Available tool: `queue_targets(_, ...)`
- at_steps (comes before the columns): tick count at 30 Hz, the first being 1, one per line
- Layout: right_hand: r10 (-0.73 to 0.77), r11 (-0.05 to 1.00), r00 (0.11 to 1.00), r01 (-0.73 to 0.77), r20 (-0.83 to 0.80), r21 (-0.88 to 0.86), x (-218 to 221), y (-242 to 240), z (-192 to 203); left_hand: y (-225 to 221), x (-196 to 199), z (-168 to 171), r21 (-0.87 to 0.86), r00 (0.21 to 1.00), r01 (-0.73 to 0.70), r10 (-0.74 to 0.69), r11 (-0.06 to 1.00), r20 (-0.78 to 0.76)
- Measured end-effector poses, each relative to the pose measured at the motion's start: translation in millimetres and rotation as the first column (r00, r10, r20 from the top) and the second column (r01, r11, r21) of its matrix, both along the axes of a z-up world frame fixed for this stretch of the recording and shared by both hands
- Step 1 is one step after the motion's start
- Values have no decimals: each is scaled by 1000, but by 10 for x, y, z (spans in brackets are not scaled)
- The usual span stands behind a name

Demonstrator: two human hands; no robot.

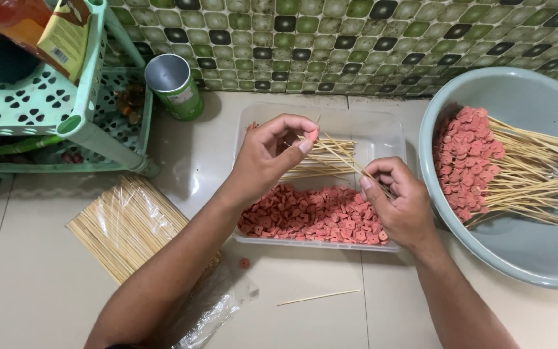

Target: Skewering small pink food items onto wooden sticks and organizing them in a plastic container.

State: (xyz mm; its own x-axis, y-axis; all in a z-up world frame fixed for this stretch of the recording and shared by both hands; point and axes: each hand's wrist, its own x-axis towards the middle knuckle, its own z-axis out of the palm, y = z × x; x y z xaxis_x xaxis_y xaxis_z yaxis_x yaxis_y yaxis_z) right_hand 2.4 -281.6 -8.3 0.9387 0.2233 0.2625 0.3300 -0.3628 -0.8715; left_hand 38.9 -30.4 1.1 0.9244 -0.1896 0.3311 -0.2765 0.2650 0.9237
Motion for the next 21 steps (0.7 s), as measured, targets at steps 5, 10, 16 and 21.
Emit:
queue_targets(5, 16, 1000, 1000, -16, -4, 1, 3, -14, 3, -1, 4, 7, 6, 1000, 6, -6, 1000, -3)
queue_targets(10, 12, 1000, 1000, -12, -1, -1, -2, -11, -1, 0, -2, 7, 10, 1000, 0, 0, 1000, 2)
queue_targets(16, 2, 1000, 1000, -2, -25, 23, -2, -13, -34, -8, 14, -70, 51, 998, -51, 49, 997, 38)
queue_targets(21, -11, 999, 1000, 12, -27, 40, 12, -15, -26, 5, 7, -28, 240, 947, -278, 223, 930, 230)
